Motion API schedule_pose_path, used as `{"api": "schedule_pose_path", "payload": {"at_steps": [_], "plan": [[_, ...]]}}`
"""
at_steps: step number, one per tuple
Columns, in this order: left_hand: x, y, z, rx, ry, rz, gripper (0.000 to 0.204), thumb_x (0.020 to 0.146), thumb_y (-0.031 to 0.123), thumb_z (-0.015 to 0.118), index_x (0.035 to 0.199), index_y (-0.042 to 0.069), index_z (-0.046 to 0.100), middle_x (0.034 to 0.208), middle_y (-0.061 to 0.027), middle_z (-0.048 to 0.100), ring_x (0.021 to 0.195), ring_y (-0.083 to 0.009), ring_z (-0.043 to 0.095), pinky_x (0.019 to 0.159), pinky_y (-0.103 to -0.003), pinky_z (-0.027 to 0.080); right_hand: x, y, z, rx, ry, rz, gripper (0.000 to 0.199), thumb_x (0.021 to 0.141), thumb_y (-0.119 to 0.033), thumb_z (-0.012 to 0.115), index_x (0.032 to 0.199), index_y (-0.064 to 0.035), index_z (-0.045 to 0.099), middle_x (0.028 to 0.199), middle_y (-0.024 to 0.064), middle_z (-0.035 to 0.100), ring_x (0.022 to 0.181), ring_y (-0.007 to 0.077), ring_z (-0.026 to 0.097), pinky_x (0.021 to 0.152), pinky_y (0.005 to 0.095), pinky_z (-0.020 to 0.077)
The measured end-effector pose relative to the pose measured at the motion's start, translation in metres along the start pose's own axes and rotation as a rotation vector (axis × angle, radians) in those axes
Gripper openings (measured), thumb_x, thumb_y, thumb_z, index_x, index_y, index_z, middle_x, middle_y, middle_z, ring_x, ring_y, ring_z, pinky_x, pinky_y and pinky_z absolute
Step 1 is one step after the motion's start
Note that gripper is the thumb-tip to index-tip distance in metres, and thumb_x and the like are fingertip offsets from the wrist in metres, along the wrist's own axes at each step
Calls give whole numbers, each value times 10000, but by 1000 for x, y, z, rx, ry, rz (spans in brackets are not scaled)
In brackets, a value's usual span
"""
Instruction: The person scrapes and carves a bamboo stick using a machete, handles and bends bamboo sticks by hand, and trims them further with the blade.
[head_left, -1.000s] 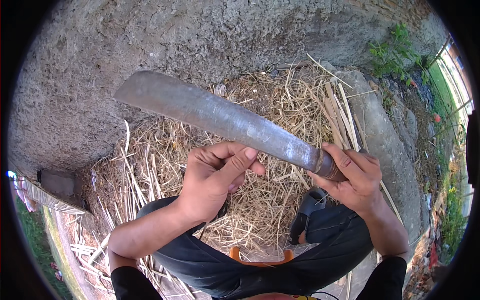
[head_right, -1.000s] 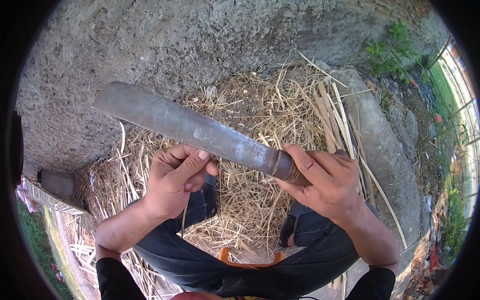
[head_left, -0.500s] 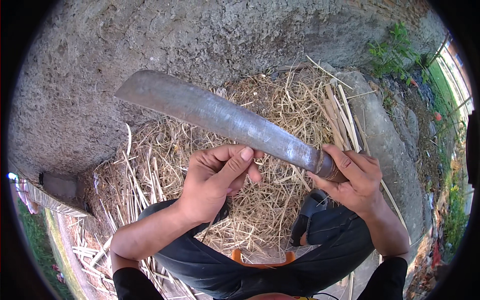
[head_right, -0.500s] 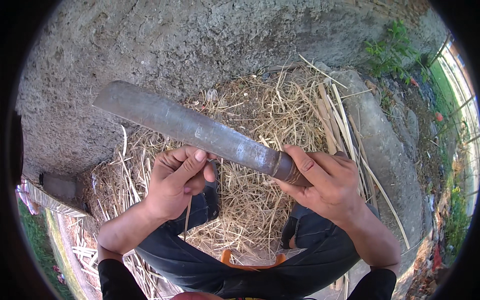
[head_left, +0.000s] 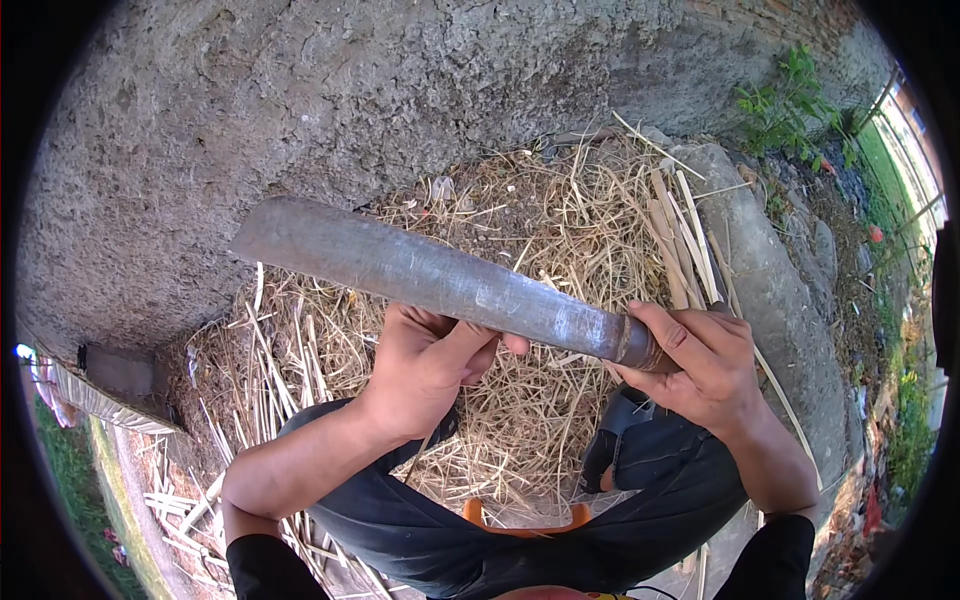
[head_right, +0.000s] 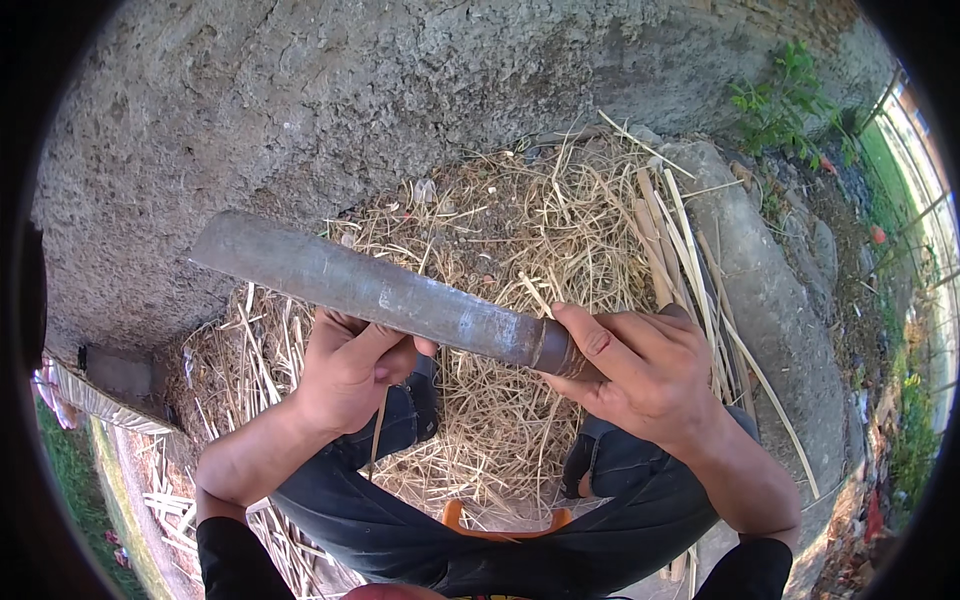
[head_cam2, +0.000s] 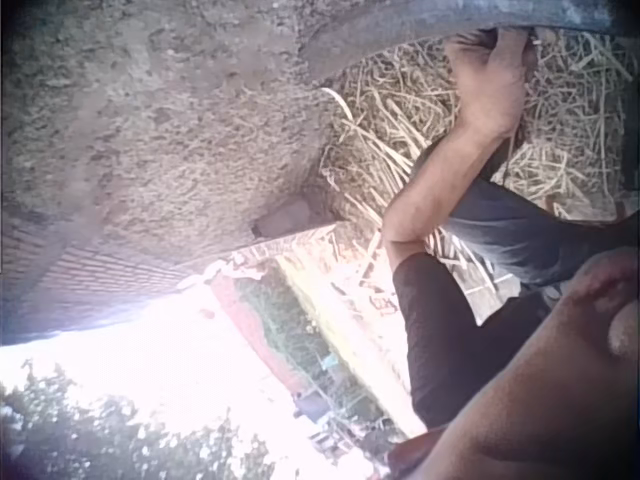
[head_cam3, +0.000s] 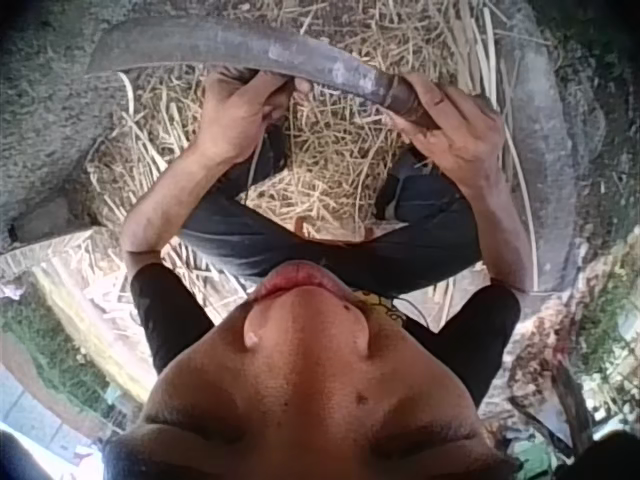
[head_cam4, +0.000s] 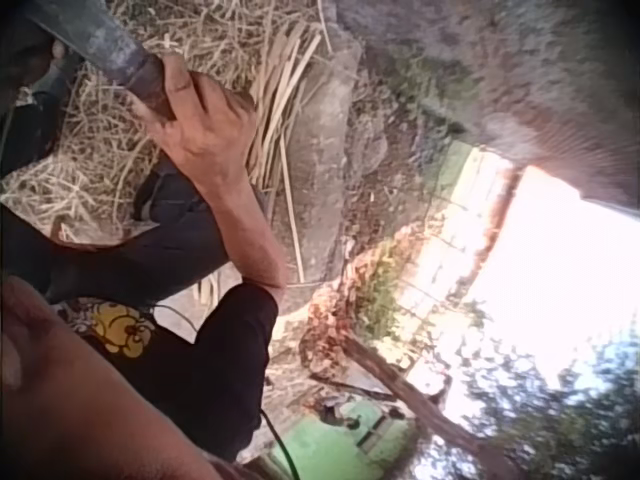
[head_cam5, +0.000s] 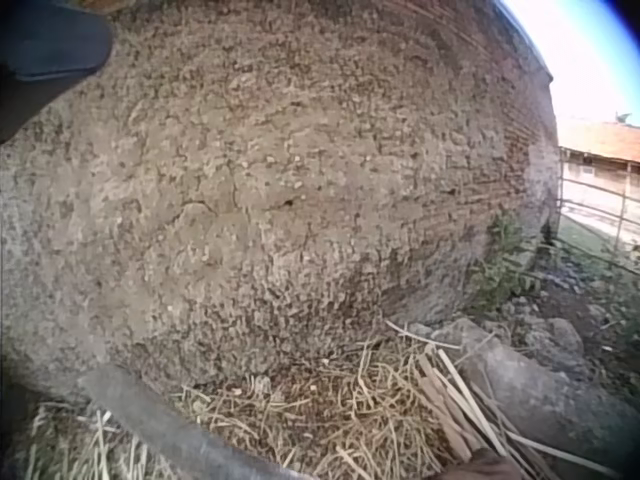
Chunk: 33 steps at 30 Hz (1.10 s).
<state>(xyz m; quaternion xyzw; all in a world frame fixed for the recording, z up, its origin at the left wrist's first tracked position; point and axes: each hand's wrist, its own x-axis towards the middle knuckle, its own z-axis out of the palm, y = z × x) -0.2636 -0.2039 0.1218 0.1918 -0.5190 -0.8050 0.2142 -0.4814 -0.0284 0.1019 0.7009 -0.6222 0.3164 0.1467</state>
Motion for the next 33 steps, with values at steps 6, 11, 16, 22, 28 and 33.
{"api": "schedule_pose_path", "payload": {"at_steps": [6,11,16,22,28,33], "plan": [[-3,-5,2,156,58,25,138,1032,92,557,1099,52,671,845,-80,699,519,-42,417,475,-199,303,1,-5,0,-11,29,-11,605,622,-248,922,1161,-69,713,762,9,657,591,157,649,519,279,504],[3,-4,-3,169,10,17,145,1015,60,582,1073,2,701,882,-53,729,564,-30,494,501,-194,388,0,7,-3,-63,-18,31,629,597,-234,915,1170,-75,710,771,7,651,587,151,637,507,274,473],[0,-8,-5,90,-40,120,165,1028,95,586,1093,7,710,869,-51,720,566,-32,478,501,-196,376,0,-1,-1,-14,23,14,631,589,-216,913,1169,-74,711,771,12,643,583,151,627,512,286,476],[0,1,3,194,88,-14,154,1030,99,573,1058,37,711,844,-61,699,534,-43,410,485,-200,312,7,10,-8,-94,123,76,562,672,-194,912,1172,-40,704,743,30,654,547,180,630,495,288,489],[2,-8,-9,146,21,54,200,1020,117,606,1143,-8,701,842,-41,702,545,-27,433,490,-202,349,-1,-3,-11,22,67,27,557,693,-175,910,1173,8,694,774,94,683,588,212,663,544,302,521],[1,-3,0,146,35,30,214,1026,133,594,1167,3,688,831,-39,689,531,-23,394,484,-196,305,3,0,-10,-54,-14,102,535,683,-194,903,1154,-31,709,774,55,674,615,173,666,546,298,513]]}}
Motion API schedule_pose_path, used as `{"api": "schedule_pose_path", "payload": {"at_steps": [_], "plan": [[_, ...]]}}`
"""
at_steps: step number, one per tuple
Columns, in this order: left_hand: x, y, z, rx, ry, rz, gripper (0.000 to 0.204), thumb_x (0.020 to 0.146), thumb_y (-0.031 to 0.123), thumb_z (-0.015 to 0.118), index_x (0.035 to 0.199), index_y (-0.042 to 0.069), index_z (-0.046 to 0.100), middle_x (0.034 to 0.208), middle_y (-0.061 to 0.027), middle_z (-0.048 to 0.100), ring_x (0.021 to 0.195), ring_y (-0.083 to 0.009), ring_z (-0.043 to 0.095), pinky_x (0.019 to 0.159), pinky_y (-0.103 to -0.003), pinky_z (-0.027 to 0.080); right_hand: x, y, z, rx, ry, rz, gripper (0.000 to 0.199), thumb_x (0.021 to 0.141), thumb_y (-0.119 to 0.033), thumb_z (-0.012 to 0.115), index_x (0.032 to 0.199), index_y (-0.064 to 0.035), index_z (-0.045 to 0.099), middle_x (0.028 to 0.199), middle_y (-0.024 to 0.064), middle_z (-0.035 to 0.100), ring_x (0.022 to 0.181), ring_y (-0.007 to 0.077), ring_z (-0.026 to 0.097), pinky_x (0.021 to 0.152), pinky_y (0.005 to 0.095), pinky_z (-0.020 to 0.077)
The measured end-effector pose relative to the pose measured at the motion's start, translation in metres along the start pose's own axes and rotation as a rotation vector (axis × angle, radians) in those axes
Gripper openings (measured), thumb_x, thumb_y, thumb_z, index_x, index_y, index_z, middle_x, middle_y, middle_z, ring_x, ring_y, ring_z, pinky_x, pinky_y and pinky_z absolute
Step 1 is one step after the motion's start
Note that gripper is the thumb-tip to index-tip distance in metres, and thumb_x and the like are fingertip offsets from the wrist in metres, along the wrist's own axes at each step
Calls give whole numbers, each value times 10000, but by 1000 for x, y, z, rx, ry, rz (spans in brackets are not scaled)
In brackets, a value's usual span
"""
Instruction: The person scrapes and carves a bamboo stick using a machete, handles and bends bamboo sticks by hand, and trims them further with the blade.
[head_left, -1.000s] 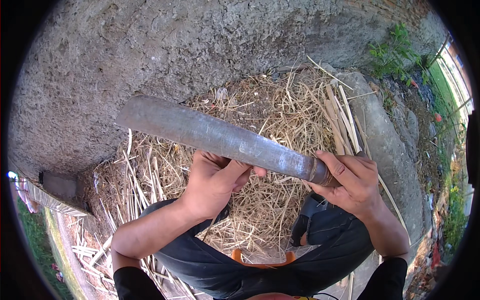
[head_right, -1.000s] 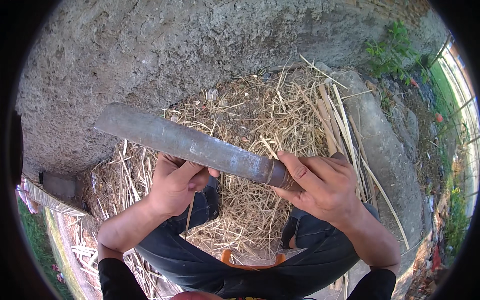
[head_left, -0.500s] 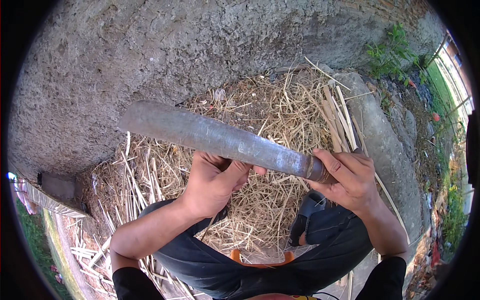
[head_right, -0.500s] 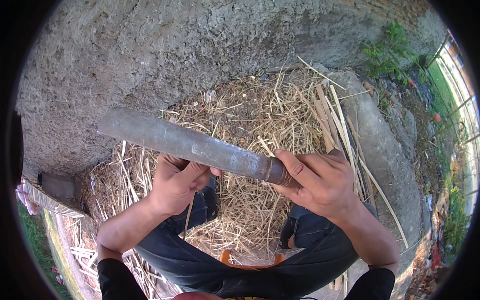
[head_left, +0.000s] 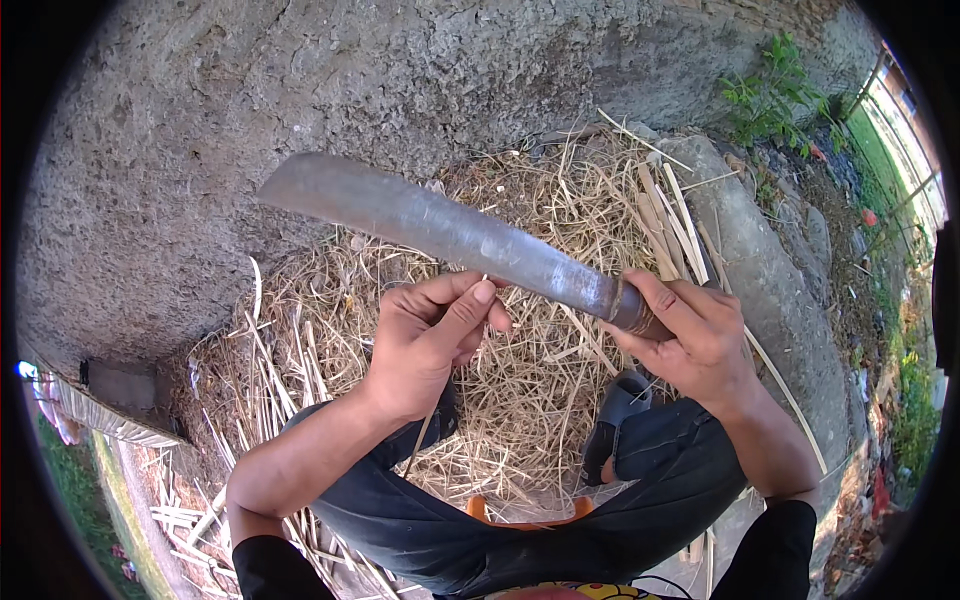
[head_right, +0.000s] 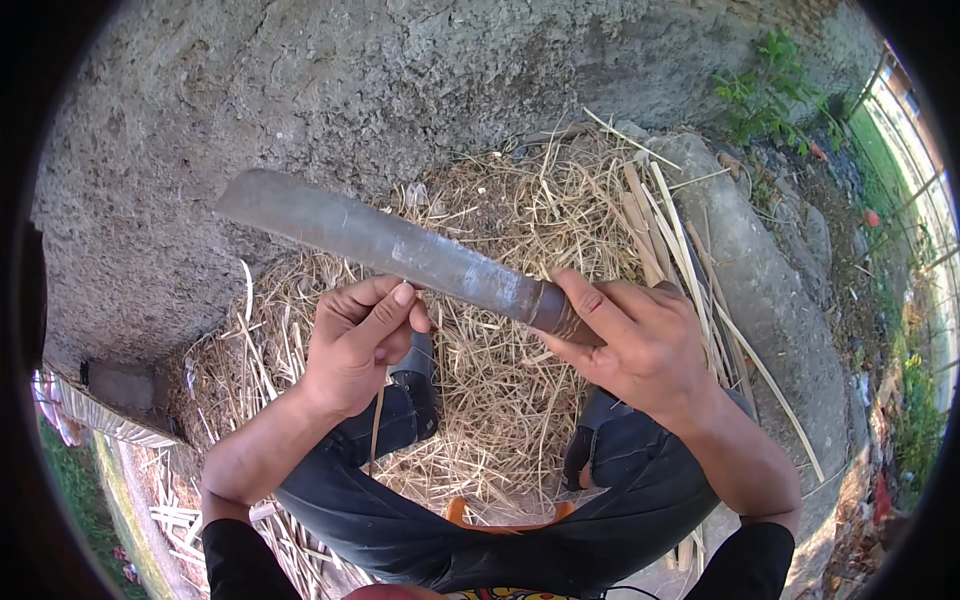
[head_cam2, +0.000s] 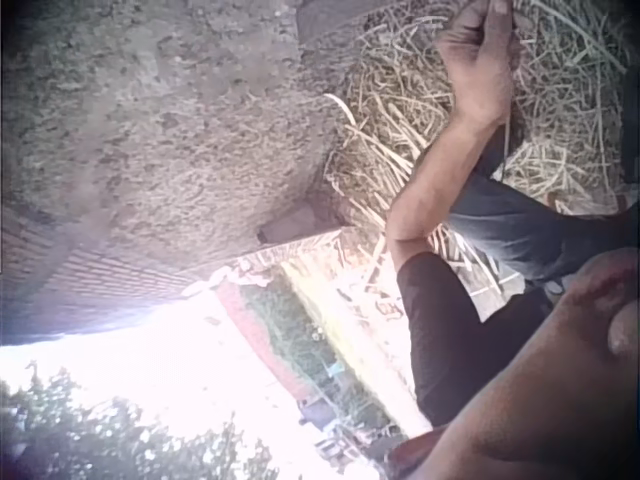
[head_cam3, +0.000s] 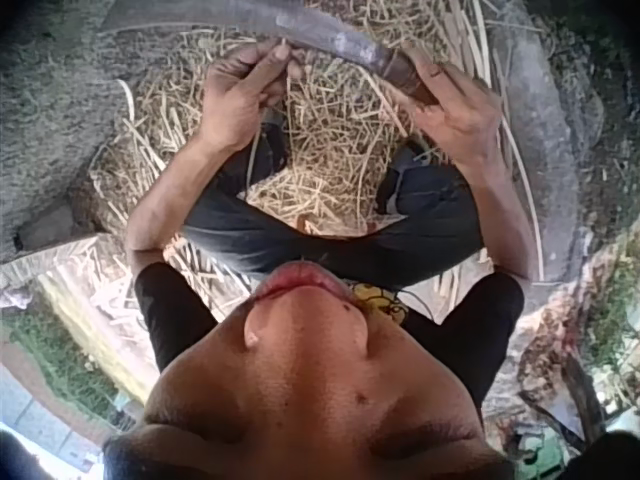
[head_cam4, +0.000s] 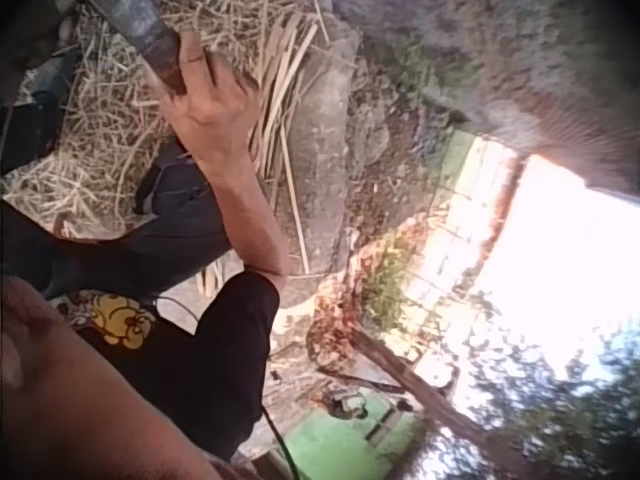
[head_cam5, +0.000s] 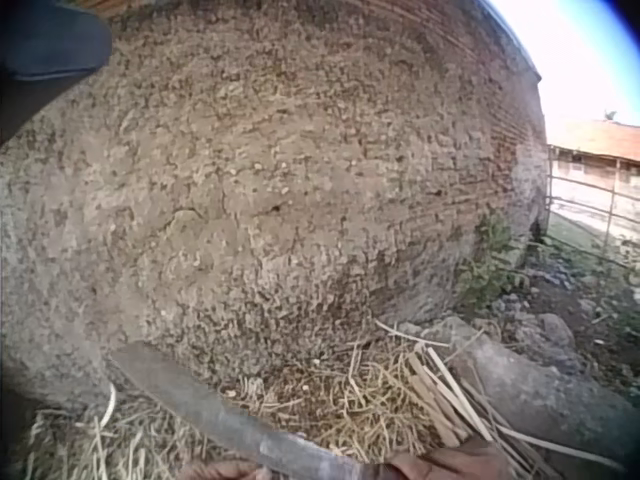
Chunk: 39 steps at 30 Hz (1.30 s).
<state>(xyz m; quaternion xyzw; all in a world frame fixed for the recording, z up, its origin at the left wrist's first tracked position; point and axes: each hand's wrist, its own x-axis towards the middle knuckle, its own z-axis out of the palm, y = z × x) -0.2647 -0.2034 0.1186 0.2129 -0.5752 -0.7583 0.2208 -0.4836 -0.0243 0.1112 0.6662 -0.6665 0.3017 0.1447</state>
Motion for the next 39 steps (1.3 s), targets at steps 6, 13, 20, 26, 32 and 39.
{"api": "schedule_pose_path", "payload": {"at_steps": [6,13,20,26,32,39], "plan": [[-1,8,3,-24,-2,-75,236,1050,163,545,1168,5,674,785,-17,647,504,-22,323,468,-194,249,-2,14,-4,128,277,201,487,744,-114,890,1146,63,680,833,160,710,670,203,709,591,295,542],[2,-2,-5,-87,-114,-15,229,1066,185,529,1156,29,669,787,1,626,517,-19,346,464,-203,264,-10,-6,-2,78,96,-27,554,692,-208,908,1176,-37,699,794,50,686,606,175,667,553,297,528],[-3,7,5,-71,-88,-99,244,1072,194,518,1161,31,676,747,18,568,512,-20,325,451,-209,249,-3,6,-1,93,130,12,557,694,-158,915,1180,-2,692,791,103,692,598,181,666,533,287,505],[-6,10,7,-31,-60,-73,245,1072,182,493,1150,14,654,702,18,510,502,-19,291,454,-207,232,-6,6,-5,179,206,73,555,702,-122,906,1186,29,680,806,124,696,640,198,697,572,294,534],[-6,8,6,-14,-76,-66,267,1089,213,479,1176,23,645,735,31,537,551,-27,352,483,-209,275,-9,-13,-5,57,49,-121,621,624,-235,914,1178,-51,703,783,23,664,597,165,641,543,283,497],[-8,11,5,5,-119,-86,270,1081,235,489,1138,21,642,684,26,473,558,-41,370,489,-209,272,-9,2,-2,3,191,-18,571,669,-206,910,1172,-41,695,727,27,644,539,158,614,485,281,484]]}}
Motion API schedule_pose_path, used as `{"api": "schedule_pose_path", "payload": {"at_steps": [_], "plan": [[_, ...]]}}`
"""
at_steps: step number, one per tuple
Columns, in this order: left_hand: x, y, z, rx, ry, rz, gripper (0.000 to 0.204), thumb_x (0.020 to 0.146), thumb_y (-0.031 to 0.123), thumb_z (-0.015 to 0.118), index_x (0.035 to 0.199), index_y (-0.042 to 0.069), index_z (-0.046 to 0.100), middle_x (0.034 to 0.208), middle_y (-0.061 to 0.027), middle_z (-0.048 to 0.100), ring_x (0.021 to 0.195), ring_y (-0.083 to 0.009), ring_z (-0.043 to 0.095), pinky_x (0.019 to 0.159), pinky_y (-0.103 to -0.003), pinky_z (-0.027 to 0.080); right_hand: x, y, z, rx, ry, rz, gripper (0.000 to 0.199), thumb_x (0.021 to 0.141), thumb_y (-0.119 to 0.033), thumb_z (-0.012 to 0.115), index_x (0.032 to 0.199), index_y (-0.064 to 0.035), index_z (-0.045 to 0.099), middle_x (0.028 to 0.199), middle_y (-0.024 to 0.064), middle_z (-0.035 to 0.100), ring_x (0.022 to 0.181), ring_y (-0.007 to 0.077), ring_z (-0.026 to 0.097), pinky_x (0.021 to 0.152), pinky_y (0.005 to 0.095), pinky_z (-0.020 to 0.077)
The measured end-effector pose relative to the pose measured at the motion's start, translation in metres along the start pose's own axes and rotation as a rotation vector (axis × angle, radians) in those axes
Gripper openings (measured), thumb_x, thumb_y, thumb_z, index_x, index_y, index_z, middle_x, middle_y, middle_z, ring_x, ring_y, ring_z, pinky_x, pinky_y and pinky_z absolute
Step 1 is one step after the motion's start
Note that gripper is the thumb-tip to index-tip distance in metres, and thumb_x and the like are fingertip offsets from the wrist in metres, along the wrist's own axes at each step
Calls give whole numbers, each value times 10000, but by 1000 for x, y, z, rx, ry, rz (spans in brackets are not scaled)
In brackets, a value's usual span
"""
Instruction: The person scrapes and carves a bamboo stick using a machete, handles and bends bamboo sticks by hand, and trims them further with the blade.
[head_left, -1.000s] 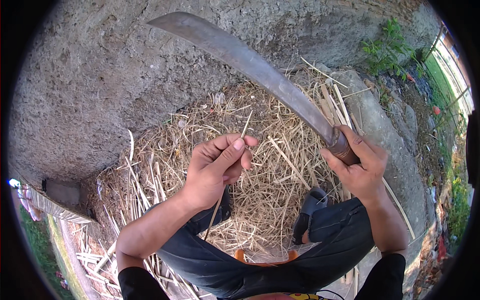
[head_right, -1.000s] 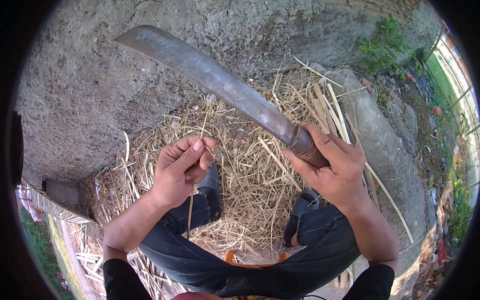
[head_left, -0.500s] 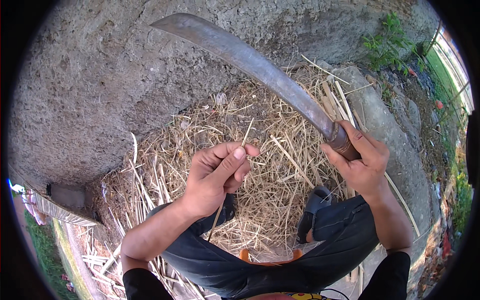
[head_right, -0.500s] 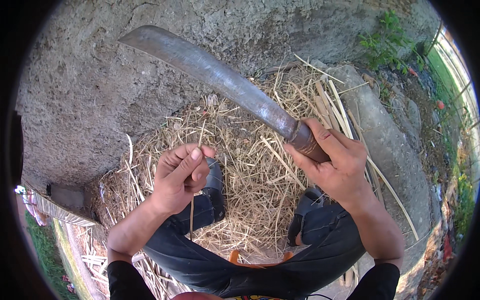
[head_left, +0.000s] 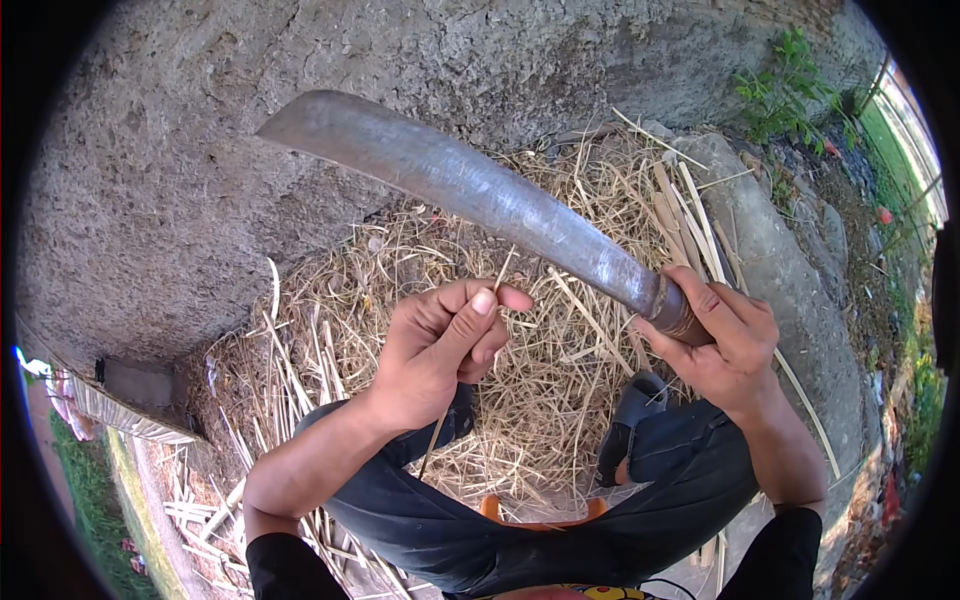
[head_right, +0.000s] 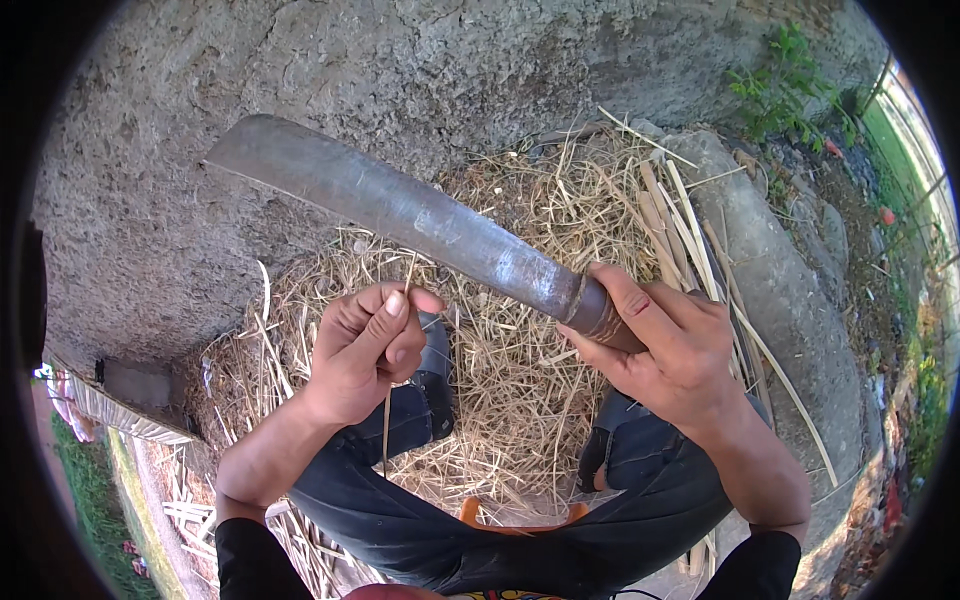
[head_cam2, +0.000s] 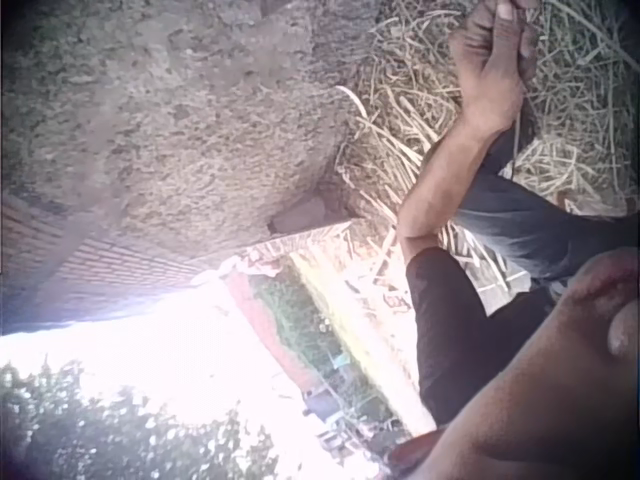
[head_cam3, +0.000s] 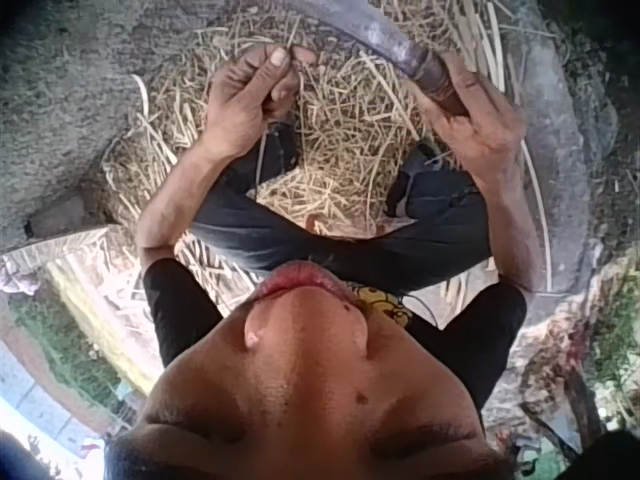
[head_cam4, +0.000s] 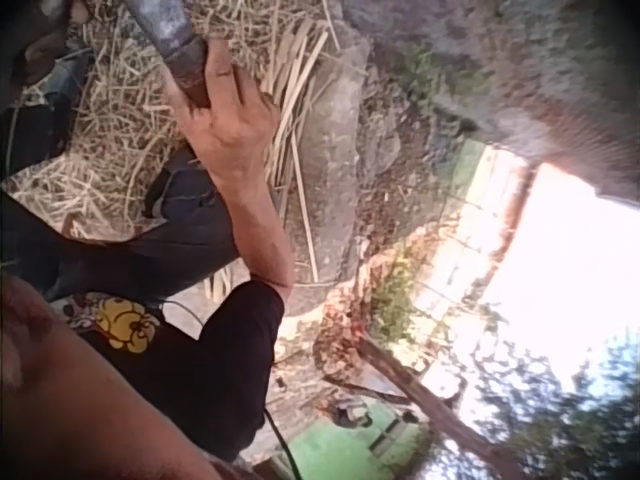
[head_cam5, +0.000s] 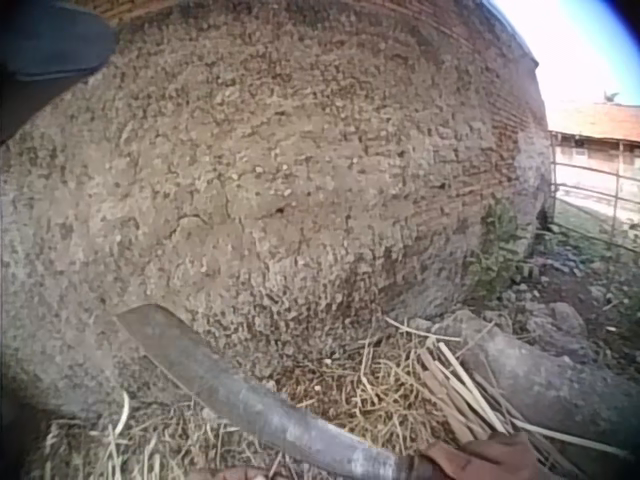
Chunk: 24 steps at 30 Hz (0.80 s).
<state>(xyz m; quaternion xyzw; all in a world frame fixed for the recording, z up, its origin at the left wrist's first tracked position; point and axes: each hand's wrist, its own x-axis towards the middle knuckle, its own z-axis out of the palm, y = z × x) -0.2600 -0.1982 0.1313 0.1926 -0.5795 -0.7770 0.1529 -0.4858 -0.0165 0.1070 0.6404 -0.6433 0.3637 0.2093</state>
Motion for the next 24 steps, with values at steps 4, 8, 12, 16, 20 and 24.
{"api": "schedule_pose_path", "payload": {"at_steps": [4,8,12,16,20,24], "plan": [[-5,-8,-8,-38,-13,54,259,1090,216,476,1143,15,630,705,37,482,556,-26,337,475,-205,246,-1,-8,-1,23,-20,0,562,676,-234,909,1162,-43,703,712,16,637,537,156,614,485,280,476],[-1,-10,-8,-65,-35,43,265,1093,216,470,1138,7,626,686,39,460,553,-29,332,475,-214,243,1,-7,0,58,-103,-96,561,673,-237,908,1165,-62,703,703,1,623,534,162,608,483,278,462],[1,2,-3,24,-22,16,285,1093,253,444,1105,33,626,633,27,426,526,-50,338,478,-228,269,7,7,-1,106,25,129,484,734,-150,892,1150,2,696,757,83,676,582,183,658,555,296,523],[8,2,-14,-23,-77,106,330,1110,292,376,1122,54,605,623,13,434,520,-72,344,494,-248,309,7,11,-2,243,42,384,425,823,-126,845,1159,64,668,869,145,726,694,118,677,644,249,533],[28,4,-15,-66,-50,192,351,1125,309,323,1115,80,588,693,15,522,568,-53,397,538,-205,331,7,14,11,540,-84,778,478,895,-213,791,1251,60,624,976,155,730,891,162,702,802,304,543],[45,8,-2,-47,-60,290,335,1126,308,315,1073,82,557,762,-23,622,611,-80,486,568,-227,389,24,26,28,-200,-123,257,692,924,-323,742,1460,8,454,1287,205,595,1095,280,658,976,421,498]]}}
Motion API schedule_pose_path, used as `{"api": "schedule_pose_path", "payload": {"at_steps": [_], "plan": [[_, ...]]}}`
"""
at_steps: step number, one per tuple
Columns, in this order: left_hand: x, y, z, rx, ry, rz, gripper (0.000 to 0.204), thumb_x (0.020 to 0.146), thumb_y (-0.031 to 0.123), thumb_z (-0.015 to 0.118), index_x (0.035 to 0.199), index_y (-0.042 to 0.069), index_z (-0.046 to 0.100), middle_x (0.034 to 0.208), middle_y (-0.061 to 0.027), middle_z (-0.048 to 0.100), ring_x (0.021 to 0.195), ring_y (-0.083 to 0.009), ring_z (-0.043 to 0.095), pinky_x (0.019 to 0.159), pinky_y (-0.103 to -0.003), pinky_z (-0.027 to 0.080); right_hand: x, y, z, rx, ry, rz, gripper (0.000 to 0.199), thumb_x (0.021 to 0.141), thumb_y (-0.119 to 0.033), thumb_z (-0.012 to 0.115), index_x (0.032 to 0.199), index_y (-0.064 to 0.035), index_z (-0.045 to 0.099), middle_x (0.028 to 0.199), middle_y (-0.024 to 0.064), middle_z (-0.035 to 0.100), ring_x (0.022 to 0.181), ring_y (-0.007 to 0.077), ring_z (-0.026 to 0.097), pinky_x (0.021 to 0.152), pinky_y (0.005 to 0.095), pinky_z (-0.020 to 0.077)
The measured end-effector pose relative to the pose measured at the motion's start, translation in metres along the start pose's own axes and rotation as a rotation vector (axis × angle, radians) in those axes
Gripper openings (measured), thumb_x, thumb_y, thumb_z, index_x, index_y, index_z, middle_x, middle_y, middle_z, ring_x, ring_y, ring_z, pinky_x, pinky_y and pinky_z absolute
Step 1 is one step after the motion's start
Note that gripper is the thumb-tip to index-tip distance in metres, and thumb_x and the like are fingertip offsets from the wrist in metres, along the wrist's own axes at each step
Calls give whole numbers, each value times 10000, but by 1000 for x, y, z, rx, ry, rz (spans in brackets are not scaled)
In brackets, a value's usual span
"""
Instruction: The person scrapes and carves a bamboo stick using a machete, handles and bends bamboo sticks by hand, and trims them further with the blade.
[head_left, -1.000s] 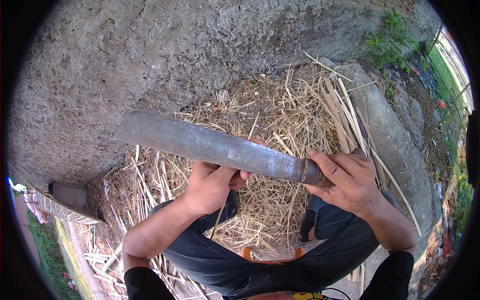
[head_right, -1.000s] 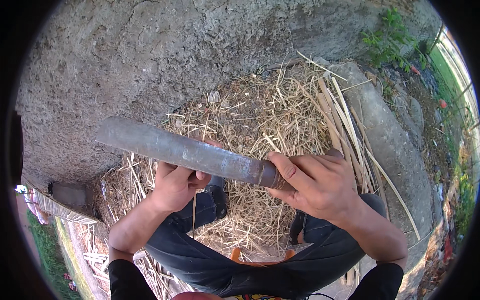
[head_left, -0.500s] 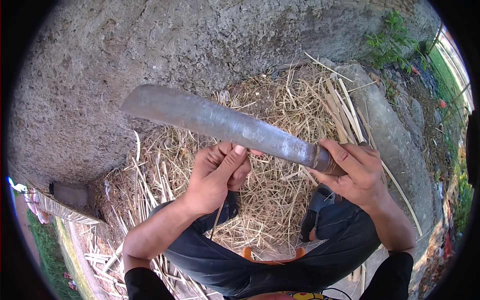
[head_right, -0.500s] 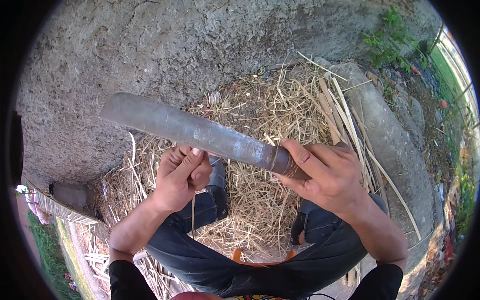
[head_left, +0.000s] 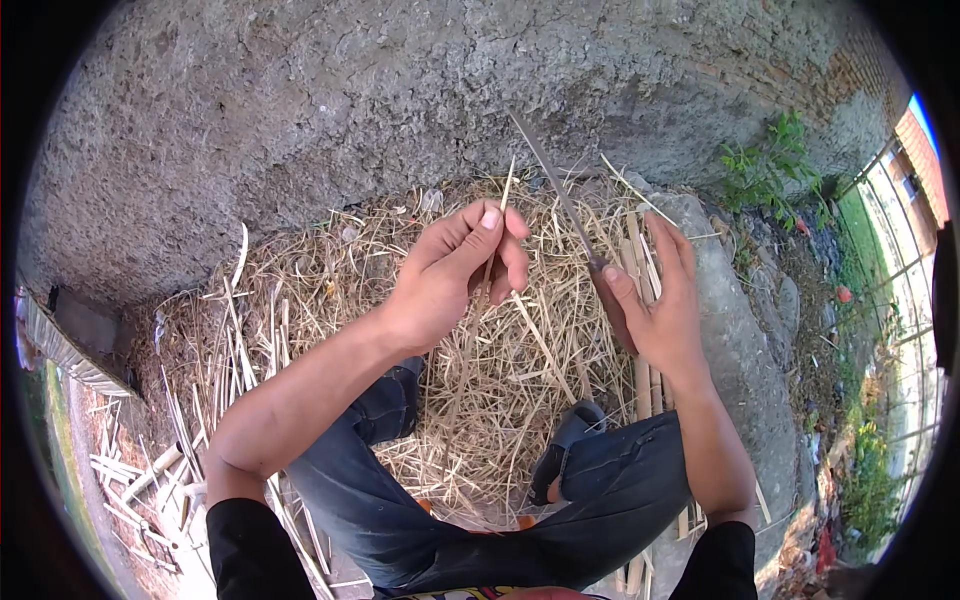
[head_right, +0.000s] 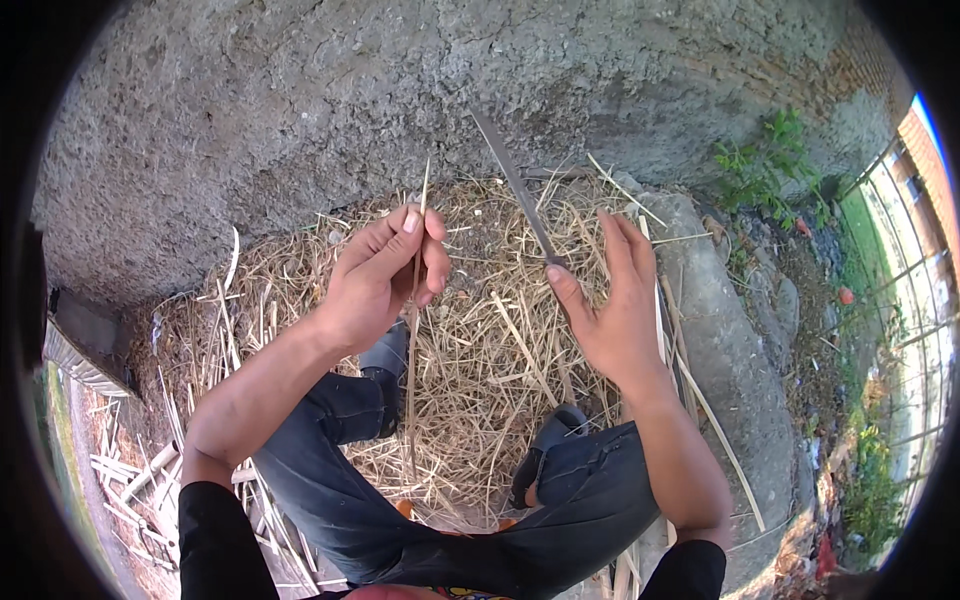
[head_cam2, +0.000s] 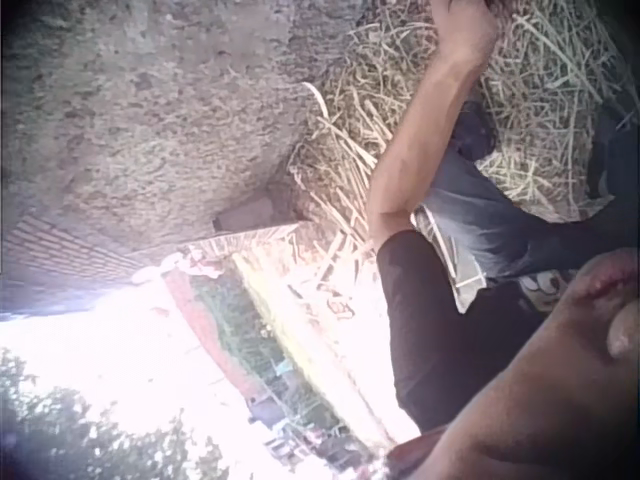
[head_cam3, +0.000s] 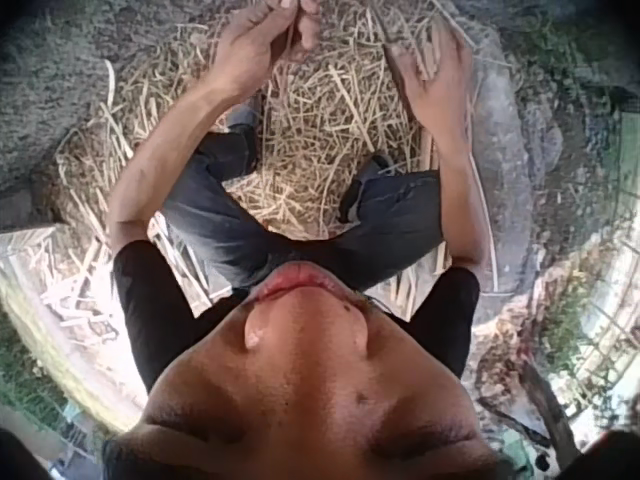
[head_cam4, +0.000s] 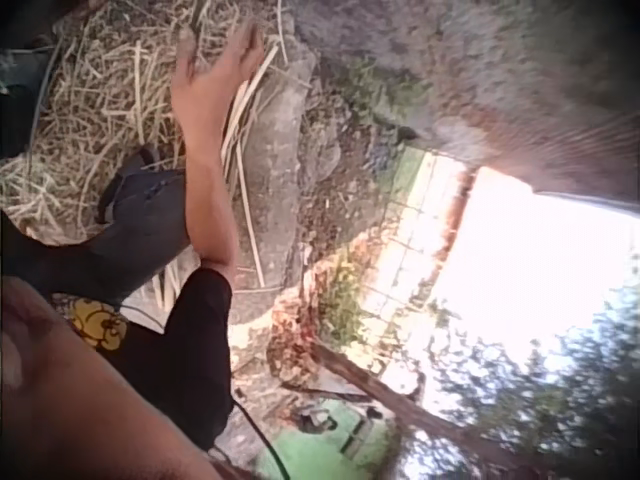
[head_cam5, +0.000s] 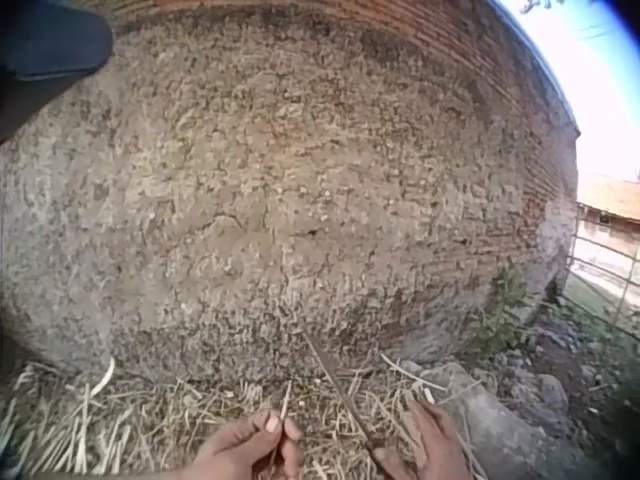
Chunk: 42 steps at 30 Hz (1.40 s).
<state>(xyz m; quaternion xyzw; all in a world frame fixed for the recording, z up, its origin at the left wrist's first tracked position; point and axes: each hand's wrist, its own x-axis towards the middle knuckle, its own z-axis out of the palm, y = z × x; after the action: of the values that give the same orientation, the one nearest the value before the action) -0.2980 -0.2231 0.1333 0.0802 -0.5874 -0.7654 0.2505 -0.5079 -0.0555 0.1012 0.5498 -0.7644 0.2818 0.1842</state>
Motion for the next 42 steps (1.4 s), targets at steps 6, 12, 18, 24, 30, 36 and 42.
{"api": "schedule_pose_path", "payload": {"at_steps": [6,12,18,24,30,36,42], "plan": [[12,-7,18,-54,-115,-24,317,1124,292,331,1049,77,552,765,-46,646,596,-93,487,588,-238,412,24,-46,-4,801,122,-24,713,893,-302,771,1468,-16,462,1285,194,587,1018,245,664,926,408,522],[11,-12,30,-85,-160,-5,316,1119,283,348,1005,82,563,740,-34,644,571,-82,478,563,-227,407,33,-49,-2,845,133,-135,654,884,-260,774,1441,-41,510,1245,180,616,1000,220,660,896,378,532],[8,-17,34,20,-173,6,337,1112,344,367,998,97,566,692,-23,625,564,-62,493,524,-201,400,28,-42,-7,835,72,-174,612,901,-255,732,1438,-50,520,1292,188,584,1025,220,642,901,374,526],[6,-17,34,67,-183,-12,337,1111,348,369,1011,100,575,692,-16,627,567,-50,506,525,-193,409,26,-41,-9,820,53,-176,599,888,-264,737,1415,-50,547,1313,169,544,1040,227,628,907,376,520],[7,-12,31,64,-190,-24,337,1111,350,369,1012,101,574,686,-12,624,561,-48,507,517,-192,407,28,-44,-9,833,61,-167,590,882,-254,739,1408,-57,557,1318,170,534,1047,227,625,906,371,518],[17,-9,25,82,-193,-9,323,1114,338,358,1032,103,564,781,-36,663,647,-76,548,606,-228,441,26,-49,-12,982,34,-39,668,887,-274,745,1454,-26,493,1360,195,519,1051,248,627,919,391,511],[31,35,-1,-23,137,362,264,1118,301,345,1056,127,535,1002,-103,712,798,-148,588,736,-294,453,9,-57,14,992,-704,-4,670,926,-400,729,1400,18,508,1151,162,672,928,204,669,838,360,532]]}}
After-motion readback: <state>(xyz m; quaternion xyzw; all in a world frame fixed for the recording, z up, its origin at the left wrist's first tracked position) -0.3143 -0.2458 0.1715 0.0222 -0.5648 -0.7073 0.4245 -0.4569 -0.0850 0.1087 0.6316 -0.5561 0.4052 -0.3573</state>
